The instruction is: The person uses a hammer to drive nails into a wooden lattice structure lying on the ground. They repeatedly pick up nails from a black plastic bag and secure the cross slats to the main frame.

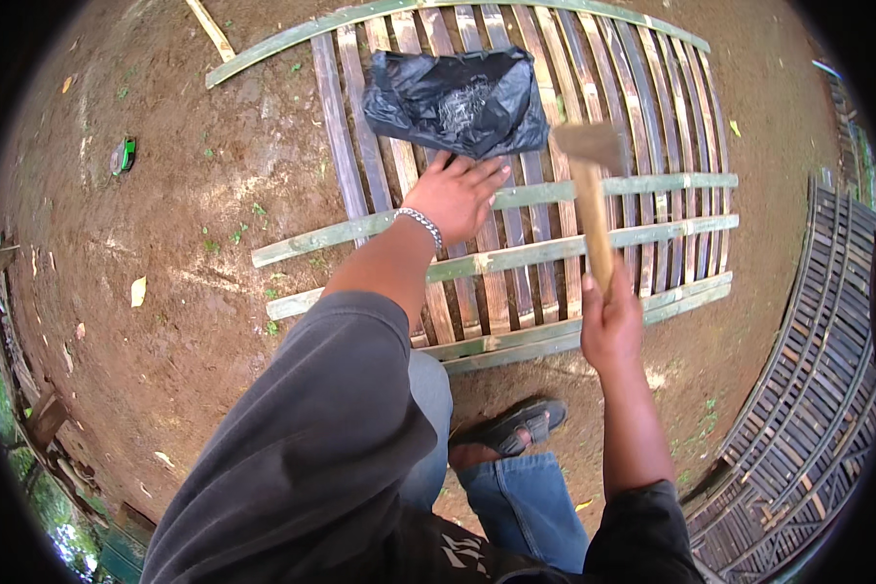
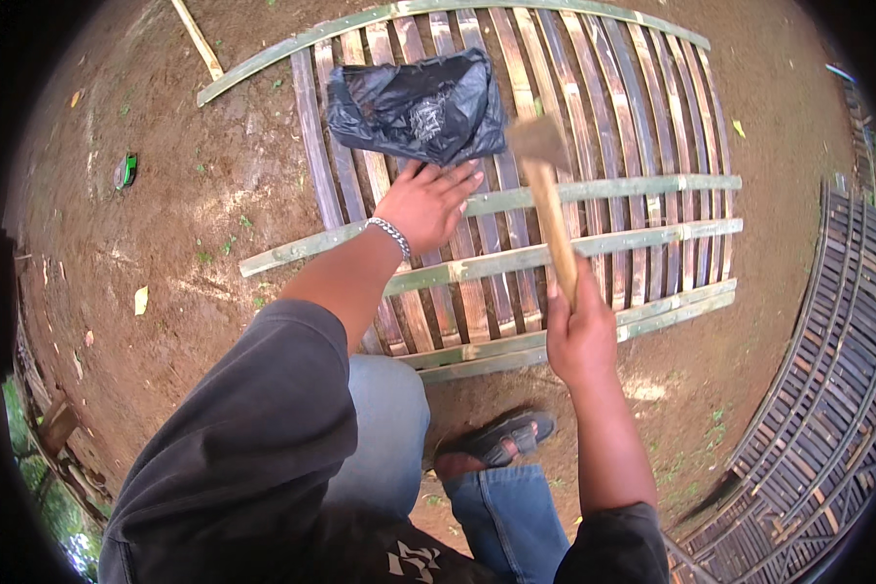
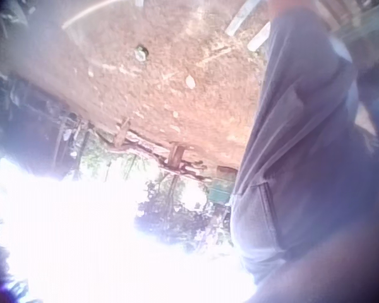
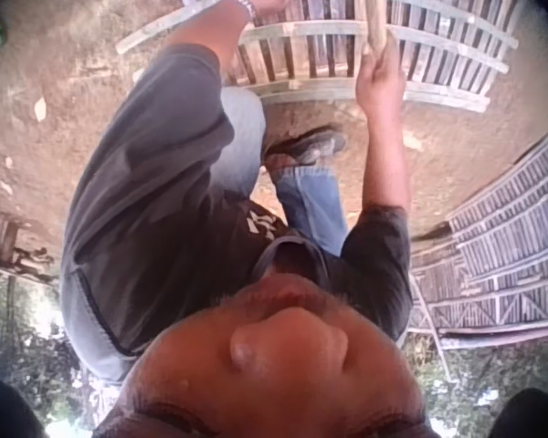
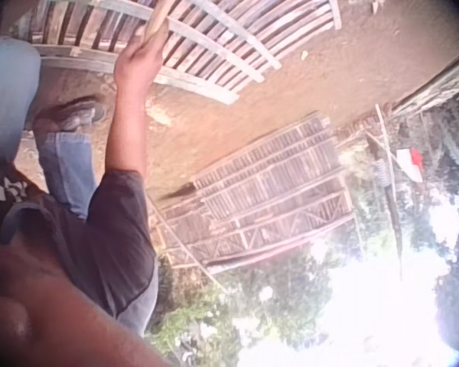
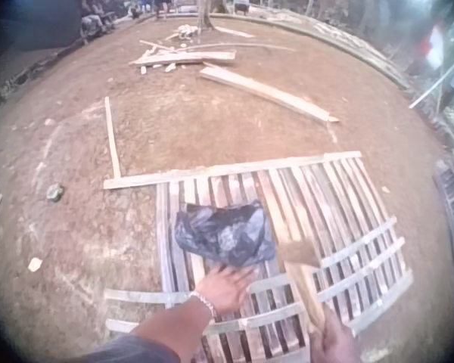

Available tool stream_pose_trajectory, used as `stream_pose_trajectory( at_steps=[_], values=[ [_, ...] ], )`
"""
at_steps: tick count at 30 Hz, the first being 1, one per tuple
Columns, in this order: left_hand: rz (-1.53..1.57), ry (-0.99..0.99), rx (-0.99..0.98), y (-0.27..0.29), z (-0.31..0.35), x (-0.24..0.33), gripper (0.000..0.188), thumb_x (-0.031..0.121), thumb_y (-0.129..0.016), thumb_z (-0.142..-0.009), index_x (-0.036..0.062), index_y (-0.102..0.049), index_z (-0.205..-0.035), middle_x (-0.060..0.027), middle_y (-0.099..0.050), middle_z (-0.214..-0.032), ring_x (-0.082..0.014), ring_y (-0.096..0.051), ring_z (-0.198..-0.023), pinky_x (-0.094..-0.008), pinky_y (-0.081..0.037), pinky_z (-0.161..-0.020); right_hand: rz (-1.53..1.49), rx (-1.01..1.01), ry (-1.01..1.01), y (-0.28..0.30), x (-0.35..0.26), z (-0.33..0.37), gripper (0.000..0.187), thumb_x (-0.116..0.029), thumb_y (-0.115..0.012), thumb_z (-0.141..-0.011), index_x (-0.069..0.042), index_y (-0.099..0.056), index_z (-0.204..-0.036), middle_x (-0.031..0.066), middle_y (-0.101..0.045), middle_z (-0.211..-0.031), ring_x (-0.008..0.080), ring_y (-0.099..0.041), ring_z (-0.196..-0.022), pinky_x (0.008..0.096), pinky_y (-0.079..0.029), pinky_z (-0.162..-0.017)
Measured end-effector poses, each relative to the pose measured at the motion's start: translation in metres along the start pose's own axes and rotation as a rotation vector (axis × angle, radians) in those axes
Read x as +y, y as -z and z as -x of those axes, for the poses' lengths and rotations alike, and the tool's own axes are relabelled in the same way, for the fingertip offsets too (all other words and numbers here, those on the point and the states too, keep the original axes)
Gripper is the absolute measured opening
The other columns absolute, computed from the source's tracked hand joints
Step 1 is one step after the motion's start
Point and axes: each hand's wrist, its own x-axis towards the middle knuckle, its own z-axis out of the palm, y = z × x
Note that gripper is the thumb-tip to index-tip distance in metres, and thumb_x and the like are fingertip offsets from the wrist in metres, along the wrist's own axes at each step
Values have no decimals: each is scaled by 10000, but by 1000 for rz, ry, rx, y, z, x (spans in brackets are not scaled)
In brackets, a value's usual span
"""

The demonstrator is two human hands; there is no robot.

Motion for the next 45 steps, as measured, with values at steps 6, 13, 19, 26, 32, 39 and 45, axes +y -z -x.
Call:
stream_pose_trajectory(
  at_steps=[6,13,19,26,32,39,45],
  values=[
    [-9,-11,32,4,-15,-2,531,259,-511,-997,160,-488,-1518,-11,-451,-1595,-263,-541,-1289,-498,-312,-1177,99,-117,-26,-27,29,12,459,-143,-571,-1015,0,-427,-1427,260,-697,-923,402,-712,-756,483,-556,-637],
    [-23,-2,35,1,-7,-8,535,266,-518,-989,166,-495,-1514,-12,-452,-1595,-265,-540,-1292,-514,-296,-1192,-301,150,88,-18,1,2,467,-98,-565,-1020,22,-410,-1443,199,-667,-867,228,-664,-687,365,-522,-602],
    [-23,-8,22,4,-11,-2,537,265,-516,-993,161,-488,-1519,-11,-451,-1595,-264,-543,-1294,-507,-301,-1190,167,-5,65,-54,39,27,534,-67,-585,-980,-28,-398,-1479,253,-702,-1021,381,-728,-857,479,-581,-743],
    [-16,7,-1,4,-4,-5,535,263,-515,-996,151,-487,-1518,-10,-444,-1599,-254,-532,-1312,-496,-307,-1190,-195,166,16,-32,4,14,469,-128,-608,-992,-4,-471,-1423,231,-690,-987,364,-701,-808,430,-563,-711],
    [0,-9,22,3,-10,-3,528,266,-513,-1002,150,-490,-1517,-12,-435,-1606,-264,-532,-1311,-498,-308,-1195,-4,-60,-25,-52,38,23,448,-116,-593,-987,-40,-464,-1409,261,-680,-995,432,-688,-865,494,-552,-748],
    [-39,-11,29,3,-10,-7,547,264,-508,-1005,135,-457,-1533,-20,-398,-1629,-275,-500,-1354,-506,-300,-1198,-25,33,-90,-48,34,26,488,-144,-590,-997,-47,-456,-1456,316,-683,-1057,496,-686,-934,533,-555,-795],
    [-15,-5,-13,9,-10,-1,564,250,-520,-996,129,-434,-1540,-22,-372,-1643,-303,-475,-1376,-517,-289,-1207,-136,179,-57,-46,44,43,472,-140,-603,-1002,3,-475,-1433,279,-662,-1142,463,-676,-1014,490,-547,-833]
  ],
)
